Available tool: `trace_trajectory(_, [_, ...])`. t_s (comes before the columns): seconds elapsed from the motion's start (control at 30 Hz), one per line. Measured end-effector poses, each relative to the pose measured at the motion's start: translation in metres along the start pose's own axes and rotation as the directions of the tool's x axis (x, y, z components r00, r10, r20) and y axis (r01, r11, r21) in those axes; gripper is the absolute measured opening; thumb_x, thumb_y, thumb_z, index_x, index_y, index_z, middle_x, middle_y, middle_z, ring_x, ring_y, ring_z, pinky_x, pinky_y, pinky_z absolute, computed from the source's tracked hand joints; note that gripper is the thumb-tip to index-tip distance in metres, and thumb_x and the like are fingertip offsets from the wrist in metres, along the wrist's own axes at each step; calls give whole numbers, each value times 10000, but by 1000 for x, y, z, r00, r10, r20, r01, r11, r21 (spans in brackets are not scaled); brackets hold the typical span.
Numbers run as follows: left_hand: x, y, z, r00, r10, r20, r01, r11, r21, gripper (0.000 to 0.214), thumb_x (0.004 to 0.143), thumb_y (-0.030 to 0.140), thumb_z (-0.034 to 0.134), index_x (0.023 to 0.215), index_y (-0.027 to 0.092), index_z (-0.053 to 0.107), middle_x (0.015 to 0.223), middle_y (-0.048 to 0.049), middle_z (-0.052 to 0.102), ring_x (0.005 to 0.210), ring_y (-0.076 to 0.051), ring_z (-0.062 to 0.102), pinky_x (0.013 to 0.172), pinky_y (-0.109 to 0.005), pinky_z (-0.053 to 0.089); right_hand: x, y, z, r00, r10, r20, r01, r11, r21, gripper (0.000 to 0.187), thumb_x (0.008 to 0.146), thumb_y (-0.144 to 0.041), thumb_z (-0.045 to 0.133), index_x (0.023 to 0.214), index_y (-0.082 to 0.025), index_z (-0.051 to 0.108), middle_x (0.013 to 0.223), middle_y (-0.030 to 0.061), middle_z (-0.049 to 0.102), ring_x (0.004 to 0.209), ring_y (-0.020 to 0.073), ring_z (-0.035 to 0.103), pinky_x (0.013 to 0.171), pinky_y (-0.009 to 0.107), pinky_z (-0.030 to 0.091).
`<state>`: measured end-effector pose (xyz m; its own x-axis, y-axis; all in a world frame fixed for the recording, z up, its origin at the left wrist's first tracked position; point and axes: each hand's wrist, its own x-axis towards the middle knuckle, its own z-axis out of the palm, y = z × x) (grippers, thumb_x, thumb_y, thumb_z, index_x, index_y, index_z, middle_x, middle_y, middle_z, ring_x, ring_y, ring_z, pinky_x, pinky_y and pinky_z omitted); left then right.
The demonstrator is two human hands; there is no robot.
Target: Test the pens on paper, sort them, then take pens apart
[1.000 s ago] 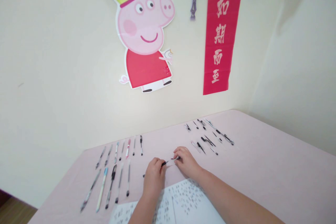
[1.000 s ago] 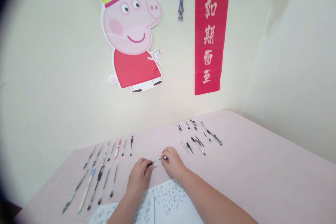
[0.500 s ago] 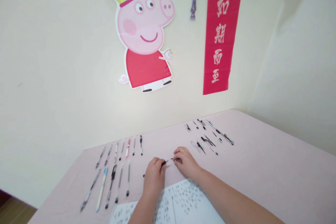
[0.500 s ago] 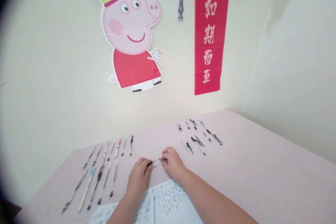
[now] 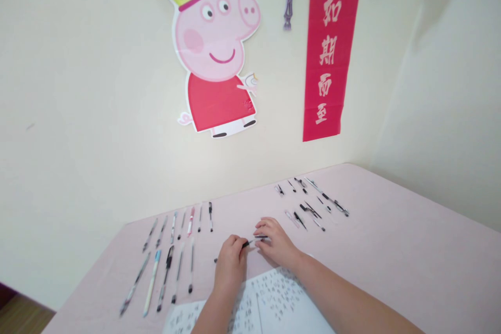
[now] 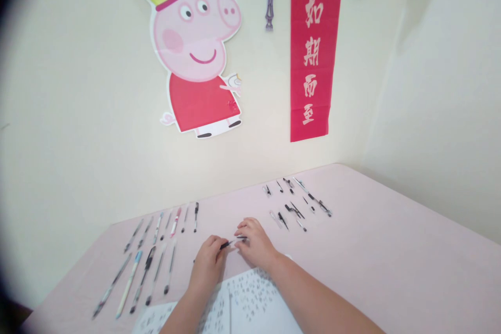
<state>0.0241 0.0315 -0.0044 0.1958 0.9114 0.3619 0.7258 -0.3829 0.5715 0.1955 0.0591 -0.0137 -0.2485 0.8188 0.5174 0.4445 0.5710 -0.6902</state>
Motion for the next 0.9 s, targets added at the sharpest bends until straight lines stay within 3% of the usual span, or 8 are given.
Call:
trace_trajectory(0.27, [0,4,1,998,48,30,-48,999,-17,193,802,165,463,858,182,647,833,-61,591,800,-182,571,736,-309,447,0,-6,-1,999,-36,36,37,999,-11,133,691,-111,636,719,-230,688,935,48,618,1076,218,463,956,407,362])
trace_trajectory(0.63, [0,-3,2,1000,9,-9,-9,1000,0,259,761,94,416,879,172,633,862,-67,586,842,-199,555,788,-356,441,2,4,2,997,-26,-67,29,999,47,176,649,-50,570,677,-210,636,885,44,626,1006,197,496,926,366,371])
trace_trajectory(0.9, [0,-3,-1,996,-32,-84,34,999,22,223,744,84,432,824,170,622,816,-52,589,802,-188,555,760,-337,436,5,11,-5,971,181,-158,-149,969,195,76,701,-168,499,660,-198,554,873,64,626,900,193,545,855,346,397])
